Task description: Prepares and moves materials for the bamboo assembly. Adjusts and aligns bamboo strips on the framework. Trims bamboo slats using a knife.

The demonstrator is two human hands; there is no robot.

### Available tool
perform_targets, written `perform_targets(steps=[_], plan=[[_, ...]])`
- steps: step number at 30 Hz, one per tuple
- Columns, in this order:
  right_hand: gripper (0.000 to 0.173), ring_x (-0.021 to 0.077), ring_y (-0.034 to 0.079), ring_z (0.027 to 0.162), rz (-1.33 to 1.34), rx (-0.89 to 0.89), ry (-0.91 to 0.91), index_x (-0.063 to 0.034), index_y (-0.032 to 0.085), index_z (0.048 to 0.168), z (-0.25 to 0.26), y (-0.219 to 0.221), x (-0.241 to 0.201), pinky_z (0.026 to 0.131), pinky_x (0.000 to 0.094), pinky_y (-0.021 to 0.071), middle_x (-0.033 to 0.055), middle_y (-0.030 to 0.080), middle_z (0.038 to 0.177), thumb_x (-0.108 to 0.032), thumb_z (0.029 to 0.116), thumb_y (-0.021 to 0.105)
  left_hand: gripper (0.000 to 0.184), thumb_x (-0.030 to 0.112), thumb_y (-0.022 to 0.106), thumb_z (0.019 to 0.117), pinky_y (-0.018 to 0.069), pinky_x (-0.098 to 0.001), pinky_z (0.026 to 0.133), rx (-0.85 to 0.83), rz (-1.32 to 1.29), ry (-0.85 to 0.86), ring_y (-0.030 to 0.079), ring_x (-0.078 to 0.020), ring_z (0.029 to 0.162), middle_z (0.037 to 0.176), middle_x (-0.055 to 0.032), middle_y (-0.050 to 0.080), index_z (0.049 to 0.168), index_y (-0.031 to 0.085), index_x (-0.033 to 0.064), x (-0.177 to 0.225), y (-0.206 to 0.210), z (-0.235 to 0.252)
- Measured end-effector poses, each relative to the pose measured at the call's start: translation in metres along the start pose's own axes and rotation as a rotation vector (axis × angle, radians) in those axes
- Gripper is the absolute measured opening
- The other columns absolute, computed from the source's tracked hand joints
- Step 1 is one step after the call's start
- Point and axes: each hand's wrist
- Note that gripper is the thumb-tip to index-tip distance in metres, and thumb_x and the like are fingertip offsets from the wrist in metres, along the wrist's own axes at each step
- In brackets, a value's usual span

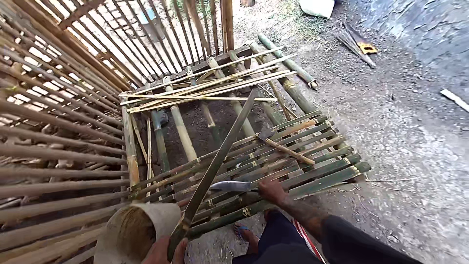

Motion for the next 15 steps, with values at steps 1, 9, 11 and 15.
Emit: perform_targets(steps=[1, 9, 11, 15], plan=[[0.041, 0.0432, 0.064, 0.117, 0.036, 0.007, -0.02, -0.0026, 0.062, 0.127, 0.004, 0.007, 0.008, 0.095, 0.0633, 0.0509, 0.0238, 0.066, 0.126, -0.032, 0.0992, 0.061, 0.054, 0.051, 0.058, 0.0996, 0.0569, -0.0585, 0.06, -0.011, 0.018, 0.033, 0.072, -0.0404, 0.071, 0.082, -0.0213, 0.071, 0.099, 0.07, -0.0022, 0.018, 0.0, 0.023], [0.042, 0.0353, 0.054, 0.136, 0.362, 0.285, -0.151, -0.01, 0.068, 0.132, 0.011, -0.045, 0.069, 0.115, 0.0533, 0.0408, 0.0181, 0.061, 0.14, -0.035, 0.0977, 0.065, 0.054, 0.056, 0.054, 0.1004, 0.0579, -0.0611, 0.065, -0.138, 0.191, 0.226, 0.073, -0.0434, 0.079, 0.088, -0.0217, 0.073, 0.112, 0.071, 0.0055, 0.188, 0.035, 0.218], [0.044, 0.0362, 0.062, 0.127, 0.455, 0.714, -0.128, -0.0066, 0.072, 0.125, 0.007, -0.093, 0.097, 0.109, 0.0535, 0.0488, 0.0199, 0.066, 0.132, -0.037, 0.0932, 0.072, 0.054, 0.053, 0.052, 0.103, 0.0581, -0.0609, 0.073, -0.24, 0.195, 0.261, 0.073, -0.0427, 0.09, 0.099, -0.0219, 0.073, 0.119, 0.069, 0.0053, 0.238, 0.039, 0.257], [0.081, 0.0476, 0.052, 0.135, 0.318, 1.118, -0.166, 0.004, 0.06, 0.137, 0.015, -0.205, 0.168, 0.114, 0.0608, 0.0406, 0.0301, 0.057, 0.141, -0.054, 0.0837, 0.077, 0.047, 0.046, 0.049, 0.1067, 0.0559, -0.0583, 0.086, -0.436, 0.047, 0.375, 0.071, -0.0386, 0.106, 0.114, -0.0199, 0.072, 0.125, 0.065, 0.0057, 0.315, 0.047, 0.306]])
Point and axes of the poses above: each hand's wrist, its own z-axis towards the middle knuckle, its own y-axis out of the palm, x = y × z
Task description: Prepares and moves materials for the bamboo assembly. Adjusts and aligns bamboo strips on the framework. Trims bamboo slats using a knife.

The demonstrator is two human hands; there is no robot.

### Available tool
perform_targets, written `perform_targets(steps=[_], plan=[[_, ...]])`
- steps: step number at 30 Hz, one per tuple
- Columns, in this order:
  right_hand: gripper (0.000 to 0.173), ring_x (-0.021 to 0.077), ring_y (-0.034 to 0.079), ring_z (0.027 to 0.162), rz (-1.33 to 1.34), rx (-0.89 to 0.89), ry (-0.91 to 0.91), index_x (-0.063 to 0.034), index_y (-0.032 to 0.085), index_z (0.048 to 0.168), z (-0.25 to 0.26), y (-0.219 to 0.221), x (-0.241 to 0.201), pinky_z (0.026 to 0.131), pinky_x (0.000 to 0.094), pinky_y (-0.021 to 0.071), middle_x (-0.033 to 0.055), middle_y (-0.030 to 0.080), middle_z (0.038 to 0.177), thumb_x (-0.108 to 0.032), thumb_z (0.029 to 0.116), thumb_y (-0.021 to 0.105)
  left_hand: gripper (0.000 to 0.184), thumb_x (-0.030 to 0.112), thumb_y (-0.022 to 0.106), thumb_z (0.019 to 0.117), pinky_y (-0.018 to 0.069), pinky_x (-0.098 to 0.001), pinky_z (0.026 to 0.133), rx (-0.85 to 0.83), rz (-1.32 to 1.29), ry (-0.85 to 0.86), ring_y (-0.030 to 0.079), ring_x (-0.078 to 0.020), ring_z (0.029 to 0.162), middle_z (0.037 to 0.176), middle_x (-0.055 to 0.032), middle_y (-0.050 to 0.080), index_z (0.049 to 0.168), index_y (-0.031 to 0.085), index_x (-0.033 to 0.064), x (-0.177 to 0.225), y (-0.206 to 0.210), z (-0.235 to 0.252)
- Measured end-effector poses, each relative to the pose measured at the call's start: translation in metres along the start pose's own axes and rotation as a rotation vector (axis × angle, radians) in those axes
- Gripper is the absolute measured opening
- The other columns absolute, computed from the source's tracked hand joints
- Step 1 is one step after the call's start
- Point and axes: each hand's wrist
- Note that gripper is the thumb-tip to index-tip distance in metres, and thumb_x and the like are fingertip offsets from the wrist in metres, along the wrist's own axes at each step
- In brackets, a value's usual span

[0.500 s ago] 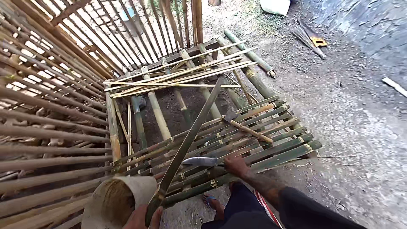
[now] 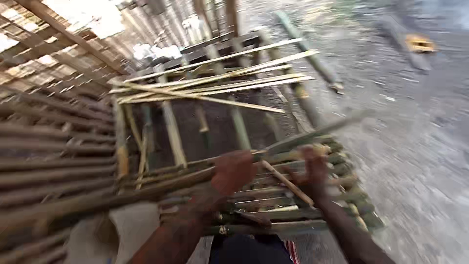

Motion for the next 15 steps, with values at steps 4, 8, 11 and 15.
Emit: perform_targets(steps=[4, 8, 11, 15], plan=[[0.091, 0.0521, 0.047, 0.138, -0.138, -0.262, -0.249, -0.003, 0.058, 0.142, 0.079, -0.028, 0.044, 0.115, 0.0725, 0.0252, 0.0278, 0.058, 0.142, -0.072, 0.0829, 0.063, 0.041, 0.045, 0.056, 0.1035, 0.0576, -0.0553, 0.079, 0.107, -0.097, 0.185, 0.072, -0.0337, 0.099, 0.107, -0.0139, 0.073, 0.121, 0.068, 0.0103, 0.01, 0.023, 0.062], [0.055, 0.0563, 0.062, 0.108, -0.221, -0.39, -0.326, -0.0051, 0.065, 0.135, 0.109, -0.021, 0.068, 0.103, 0.0728, 0.0368, 0.0335, 0.067, 0.113, -0.042, 0.0942, 0.068, 0.044, 0.049, 0.053, 0.1041, 0.0565, -0.0527, 0.083, 0.105, -0.121, 0.262, 0.071, -0.0323, 0.1, 0.107, -0.0134, 0.073, 0.125, 0.067, 0.0122, -0.011, 0.043, 0.108], [0.048, 0.0591, 0.061, 0.104, -0.227, -0.472, -0.3, -0.0053, 0.067, 0.132, 0.113, 0.006, 0.064, 0.097, 0.0755, 0.0385, 0.0351, 0.066, 0.109, -0.036, 0.0944, 0.069, 0.048, 0.049, 0.053, 0.1043, 0.0558, -0.0541, 0.085, 0.112, -0.143, 0.297, 0.071, -0.0336, 0.102, 0.11, -0.0157, 0.073, 0.127, 0.066, 0.0095, -0.042, 0.067, 0.131], [0.047, 0.0595, 0.061, 0.105, -0.228, -0.502, -0.256, -0.0063, 0.069, 0.13, 0.108, 0.065, 0.041, 0.096, 0.0783, 0.0372, 0.0348, 0.066, 0.11, -0.035, 0.0924, 0.071, 0.049, 0.049, 0.052, 0.1044, 0.056, -0.0544, 0.085, 0.101, -0.145, 0.264, 0.071, -0.0343, 0.103, 0.111, -0.0168, 0.072, 0.131, 0.065, 0.0107, -0.098, 0.101, 0.153]])
Point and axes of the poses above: each hand's wrist, its own z-axis towards the middle knuckle, its own y-axis out of the palm, x = y × z
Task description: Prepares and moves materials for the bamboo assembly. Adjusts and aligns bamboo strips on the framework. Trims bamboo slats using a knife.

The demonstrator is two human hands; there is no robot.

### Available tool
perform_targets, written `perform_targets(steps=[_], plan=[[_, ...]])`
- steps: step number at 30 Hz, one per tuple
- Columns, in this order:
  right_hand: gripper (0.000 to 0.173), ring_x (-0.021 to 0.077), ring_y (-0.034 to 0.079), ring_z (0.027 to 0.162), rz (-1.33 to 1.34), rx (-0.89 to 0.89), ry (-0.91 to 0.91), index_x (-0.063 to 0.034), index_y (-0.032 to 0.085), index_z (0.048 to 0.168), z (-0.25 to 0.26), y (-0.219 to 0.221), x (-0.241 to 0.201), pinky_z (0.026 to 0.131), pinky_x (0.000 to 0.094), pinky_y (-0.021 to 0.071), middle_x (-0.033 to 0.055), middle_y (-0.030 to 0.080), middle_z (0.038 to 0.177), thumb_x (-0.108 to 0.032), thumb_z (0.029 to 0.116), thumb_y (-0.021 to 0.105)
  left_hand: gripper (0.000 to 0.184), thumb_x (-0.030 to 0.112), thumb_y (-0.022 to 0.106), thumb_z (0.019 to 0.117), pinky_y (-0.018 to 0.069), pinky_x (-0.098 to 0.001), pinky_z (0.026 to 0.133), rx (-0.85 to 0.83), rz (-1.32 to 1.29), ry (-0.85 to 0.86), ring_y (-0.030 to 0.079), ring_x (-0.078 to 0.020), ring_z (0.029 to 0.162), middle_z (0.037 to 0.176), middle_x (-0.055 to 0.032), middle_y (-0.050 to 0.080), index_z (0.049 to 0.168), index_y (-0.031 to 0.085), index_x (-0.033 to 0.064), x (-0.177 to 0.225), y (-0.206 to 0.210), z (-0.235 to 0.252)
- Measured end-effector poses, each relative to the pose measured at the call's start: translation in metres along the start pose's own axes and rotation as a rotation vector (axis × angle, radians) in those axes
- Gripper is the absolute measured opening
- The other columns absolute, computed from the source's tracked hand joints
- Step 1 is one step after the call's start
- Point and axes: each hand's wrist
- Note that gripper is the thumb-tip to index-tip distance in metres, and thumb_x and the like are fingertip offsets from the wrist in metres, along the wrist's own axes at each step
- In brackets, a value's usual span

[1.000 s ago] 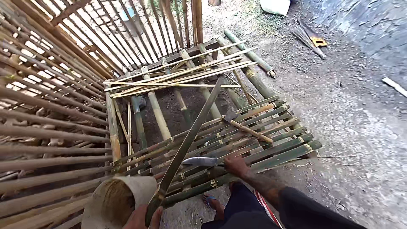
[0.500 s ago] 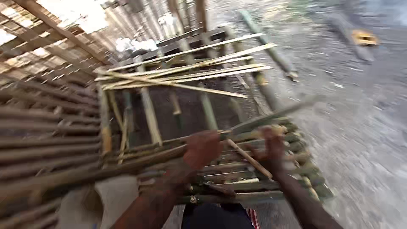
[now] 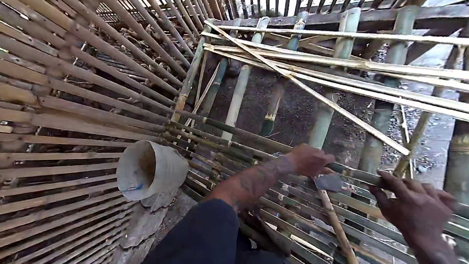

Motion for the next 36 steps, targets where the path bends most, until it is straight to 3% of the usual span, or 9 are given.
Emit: perform_targets(steps=[7, 12, 15, 19, 25, 31, 34, 36], plan=[[0.046, 0.0553, 0.062, 0.109, 0.062, -0.109, 0.071, -0.0077, 0.07, 0.128, 0.056, 0.093, -0.06, 0.101, 0.0751, 0.0364, 0.0319, 0.068, 0.112, -0.032, 0.0897, 0.079, 0.049, 0.048, 0.051, 0.1052, 0.0552, -0.0556, 0.088, -0.022, 0.004, -0.072, 0.07, -0.0357, 0.105, 0.112, -0.0185, 0.071, 0.127, 0.065, 0.0073, -0.11, 0.032, -0.025], [0.045, 0.0519, 0.06, 0.116, 0.085, -0.212, 0.114, -0.0112, 0.07, 0.131, 0.079, 0.132, -0.081, 0.106, 0.0724, 0.0343, 0.0287, 0.067, 0.119, -0.033, 0.0924, 0.077, 0.05, 0.048, 0.055, 0.1045, 0.0508, -0.0533, 0.102, -0.061, -0.113, -0.161, 0.065, -0.0353, 0.118, 0.125, -0.0196, 0.067, 0.129, 0.064, 0.0047, -0.158, 0.052, -0.032], [0.034, 0.0498, 0.06, 0.12, 0.11, -0.252, 0.138, -0.009, 0.072, 0.126, 0.085, 0.148, -0.073, 0.108, 0.0707, 0.0342, 0.0268, 0.067, 0.125, -0.028, 0.0988, 0.068, 0.048, 0.042, 0.057, 0.1046, 0.0474, -0.0509, 0.108, -0.054, -0.18, -0.244, 0.058, -0.0369, 0.127, 0.133, -0.0221, 0.061, 0.131, 0.064, 0.0027, -0.176, 0.063, -0.03], [0.026, 0.0496, 0.058, 0.121, 0.135, -0.246, 0.14, -0.006, 0.075, 0.119, 0.084, 0.157, -0.067, 0.106, 0.0713, 0.0352, 0.0281, 0.065, 0.126, -0.021, 0.0991, 0.067, 0.043, 0.037, 0.06, 0.1037, 0.0458, -0.0484, 0.111, 0.02, -0.21, -0.237, 0.056, -0.0374, 0.13, 0.134, -0.0229, 0.06, 0.131, 0.065, 0.0034, -0.19, 0.078, -0.031], [0.044, 0.0547, 0.054, 0.124, 0.167, -0.193, 0.199, -0.0017, 0.063, 0.136, 0.091, 0.162, -0.061, 0.107, 0.0693, 0.0385, 0.0348, 0.058, 0.131, -0.023, 0.0983, 0.069, 0.05, 0.042, 0.067, 0.0986, 0.0464, -0.0483, 0.107, 0.216, -0.151, -0.28, 0.06, -0.0335, 0.125, 0.132, -0.018, 0.064, 0.134, 0.065, 0.0071, -0.189, 0.077, -0.037], [0.037, 0.0537, 0.055, 0.124, 0.154, -0.169, 0.202, -0.0038, 0.068, 0.13, 0.092, 0.165, -0.056, 0.106, 0.0687, 0.0395, 0.0322, 0.06, 0.131, -0.022, 0.0978, 0.068, 0.059, 0.051, 0.073, 0.0908, 0.047, -0.0528, 0.107, 0.481, -0.016, -0.428, 0.062, -0.0346, 0.124, 0.131, -0.0177, 0.066, 0.128, 0.069, 0.0056, -0.204, 0.089, -0.058], [0.036, 0.0537, 0.055, 0.124, 0.172, -0.152, 0.205, -0.0039, 0.068, 0.129, 0.091, 0.167, -0.055, 0.106, 0.0684, 0.0389, 0.0321, 0.06, 0.131, -0.021, 0.098, 0.068, 0.067, 0.058, 0.072, 0.0882, 0.0448, -0.0544, 0.11, 0.474, 0.031, -0.497, 0.059, -0.0358, 0.129, 0.135, -0.0188, 0.064, 0.13, 0.067, 0.0047, -0.223, 0.091, -0.078], [0.036, 0.0538, 0.055, 0.124, 0.172, -0.142, 0.204, -0.0039, 0.068, 0.129, 0.09, 0.169, -0.054, 0.106, 0.0686, 0.039, 0.032, 0.06, 0.132, -0.021, 0.098, 0.068, 0.074, 0.062, 0.069, 0.0887, 0.0405, -0.0535, 0.114, 0.369, 0.024, -0.557, 0.056, -0.0348, 0.134, 0.139, -0.0187, 0.061, 0.135, 0.063, 0.0044, -0.234, 0.09, -0.089]])
Point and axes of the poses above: each hand's wrist, its own z-axis towards the middle knuckle, its own y-axis out of the palm, x = y × z
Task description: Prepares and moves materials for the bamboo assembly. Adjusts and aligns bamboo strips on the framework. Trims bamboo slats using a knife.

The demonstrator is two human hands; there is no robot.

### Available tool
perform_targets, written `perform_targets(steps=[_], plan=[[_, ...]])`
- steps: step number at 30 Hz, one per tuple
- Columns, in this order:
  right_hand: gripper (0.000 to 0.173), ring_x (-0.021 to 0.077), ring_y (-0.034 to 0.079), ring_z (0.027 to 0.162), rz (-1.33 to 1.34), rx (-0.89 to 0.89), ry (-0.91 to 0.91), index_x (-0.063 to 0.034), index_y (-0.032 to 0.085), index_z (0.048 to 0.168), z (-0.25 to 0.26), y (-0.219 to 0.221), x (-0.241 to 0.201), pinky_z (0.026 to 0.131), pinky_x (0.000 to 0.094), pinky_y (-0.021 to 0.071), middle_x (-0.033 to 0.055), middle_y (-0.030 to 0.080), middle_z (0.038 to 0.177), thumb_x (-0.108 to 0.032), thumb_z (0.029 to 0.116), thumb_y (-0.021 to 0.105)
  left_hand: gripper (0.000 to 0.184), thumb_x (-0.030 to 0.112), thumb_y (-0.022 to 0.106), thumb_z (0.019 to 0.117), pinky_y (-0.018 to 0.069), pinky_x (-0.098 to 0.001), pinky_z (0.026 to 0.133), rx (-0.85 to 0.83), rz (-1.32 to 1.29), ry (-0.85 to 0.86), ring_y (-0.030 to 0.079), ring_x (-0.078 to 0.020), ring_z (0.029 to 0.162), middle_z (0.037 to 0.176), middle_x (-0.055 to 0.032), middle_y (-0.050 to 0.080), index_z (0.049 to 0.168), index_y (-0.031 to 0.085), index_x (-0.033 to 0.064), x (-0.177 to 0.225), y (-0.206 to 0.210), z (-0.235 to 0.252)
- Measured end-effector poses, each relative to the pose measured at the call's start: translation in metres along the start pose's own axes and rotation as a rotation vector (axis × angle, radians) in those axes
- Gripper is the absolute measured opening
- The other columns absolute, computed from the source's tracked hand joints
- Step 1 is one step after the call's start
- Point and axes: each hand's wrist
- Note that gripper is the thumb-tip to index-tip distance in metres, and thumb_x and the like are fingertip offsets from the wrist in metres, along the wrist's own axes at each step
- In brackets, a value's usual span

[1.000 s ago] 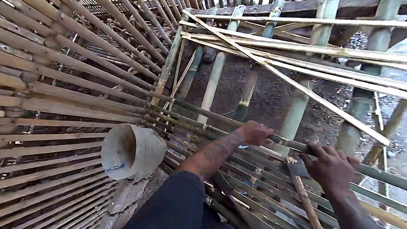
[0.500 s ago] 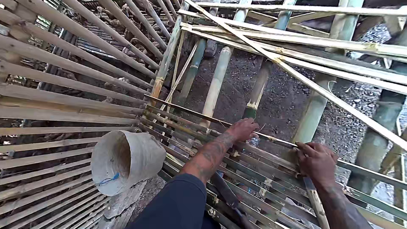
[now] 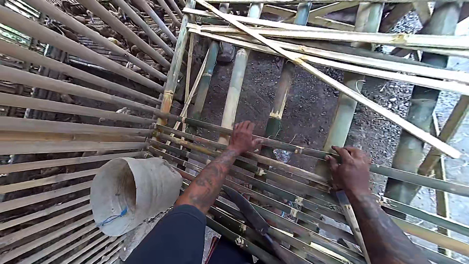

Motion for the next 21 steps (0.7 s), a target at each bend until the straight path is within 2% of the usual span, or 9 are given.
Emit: perform_targets(steps=[2, 4, 7, 10, 13, 14, 16, 19, 21], plan=[[0.035, 0.0537, 0.055, 0.124, -0.018, 0.005, 0.004, -0.0043, 0.069, 0.129, 0.0, 0.002, 0.001, 0.107, 0.0688, 0.0378, 0.0313, 0.06, 0.133, -0.022, 0.0982, 0.067, 0.074, 0.062, 0.065, 0.0923, 0.037, -0.0512, 0.118, -0.124, 0.03, -0.027, 0.054, -0.0331, 0.136, 0.141, -0.018, 0.061, 0.139, 0.061, 0.0049, -0.012, 0.002, -0.001], [0.033, 0.053, 0.055, 0.125, -0.059, 0.021, 0.015, -0.0058, 0.07, 0.125, -0.002, 0.002, -0.002, 0.109, 0.0691, 0.0353, 0.0293, 0.061, 0.133, -0.025, 0.0986, 0.067, 0.068, 0.063, 0.058, 0.0973, 0.0369, -0.0493, 0.118, -0.19, 0.072, 0.007, 0.057, -0.0314, 0.132, 0.134, -0.0162, 0.064, 0.133, 0.064, 0.0056, -0.022, 0.009, -0.003], [0.033, 0.0525, 0.056, 0.124, -0.077, 0.0, -0.016, -0.0048, 0.072, 0.121, -0.006, -0.002, -0.014, 0.109, 0.07, 0.0348, 0.0301, 0.062, 0.131, -0.028, 0.0995, 0.065, 0.066, 0.065, 0.056, 0.0974, 0.0408, -0.052, 0.114, -0.173, 0.094, 0.062, 0.061, -0.0328, 0.123, 0.123, -0.0162, 0.068, 0.124, 0.068, 0.0056, -0.032, 0.014, -0.008], [0.036, 0.0503, 0.056, 0.126, -0.016, -0.003, -0.006, -0.0035, 0.073, 0.121, -0.013, -0.009, -0.03, 0.111, 0.0663, 0.0374, 0.0295, 0.062, 0.133, -0.029, 0.0951, 0.071, 0.065, 0.065, 0.055, 0.0971, 0.0457, -0.0564, 0.108, -0.118, 0.093, 0.121, 0.063, -0.0353, 0.121, 0.123, -0.0168, 0.069, 0.123, 0.069, 0.0071, -0.045, 0.022, -0.011], [0.052, 0.0418, 0.052, 0.133, -0.029, 0.116, 0.177, -0.0125, 0.07, 0.131, -0.024, -0.004, -0.022, 0.114, 0.0601, 0.0391, 0.0204, 0.059, 0.142, -0.041, 0.088, 0.078, 0.06, 0.061, 0.061, 0.0957, 0.0464, -0.0611, 0.106, -0.17, 0.073, 0.115, 0.063, -0.0376, 0.122, 0.123, -0.0173, 0.07, 0.123, 0.07, 0.0089, -0.04, 0.019, -0.005], [0.058, 0.0398, 0.051, 0.134, -0.045, 0.132, 0.242, -0.0127, 0.067, 0.135, -0.03, -0.004, -0.019, 0.114, 0.0601, 0.0379, 0.0189, 0.058, 0.143, -0.046, 0.088, 0.077, 0.061, 0.06, 0.063, 0.0949, 0.0457, -0.0646, 0.105, -0.201, 0.064, 0.095, 0.062, -0.0419, 0.12, 0.121, -0.0213, 0.069, 0.121, 0.07, 0.0059, -0.035, 0.015, -0.001], [0.069, 0.0381, 0.049, 0.139, -0.036, 0.091, 0.374, -0.0107, 0.059, 0.143, -0.048, -0.009, -0.017, 0.116, 0.0618, 0.0344, 0.0189, 0.055, 0.147, -0.053, 0.0901, 0.072, 0.071, 0.065, 0.057, 0.0947, 0.0426, -0.0674, 0.106, -0.242, 0.075, 0.081, 0.061, -0.0477, 0.121, 0.122, -0.0276, 0.067, 0.122, 0.068, 0.0002, -0.031, 0.009, 0.003], [0.076, 0.0372, 0.052, 0.136, -0.007, 0.045, 0.546, -0.0093, 0.056, 0.146, -0.098, -0.01, -0.02, 0.114, 0.059, 0.0384, 0.0185, 0.058, 0.144, -0.055, 0.0869, 0.072, 0.077, 0.066, 0.054, 0.0946, 0.0403, -0.0703, 0.105, -0.234, 0.061, 0.098, 0.06, -0.0527, 0.118, 0.119, -0.0326, 0.066, 0.12, 0.067, -0.0056, -0.031, 0.007, 0.001], [0.081, 0.0391, 0.05, 0.138, 0.026, 0.002, 0.66, -0.0061, 0.053, 0.148, -0.133, -0.008, -0.022, 0.116, 0.0583, 0.0368, 0.0208, 0.055, 0.146, -0.051, 0.0845, 0.076, 0.078, 0.065, 0.053, 0.0951, 0.0396, -0.0712, 0.105, -0.221, 0.059, 0.121, 0.06, -0.0545, 0.117, 0.118, -0.0343, 0.065, 0.12, 0.066, -0.0076, -0.032, 0.007, 0.001]])
Point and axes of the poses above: each hand's wrist, its own z-axis towards the middle knuckle, its own y-axis out of the palm, x = y × z
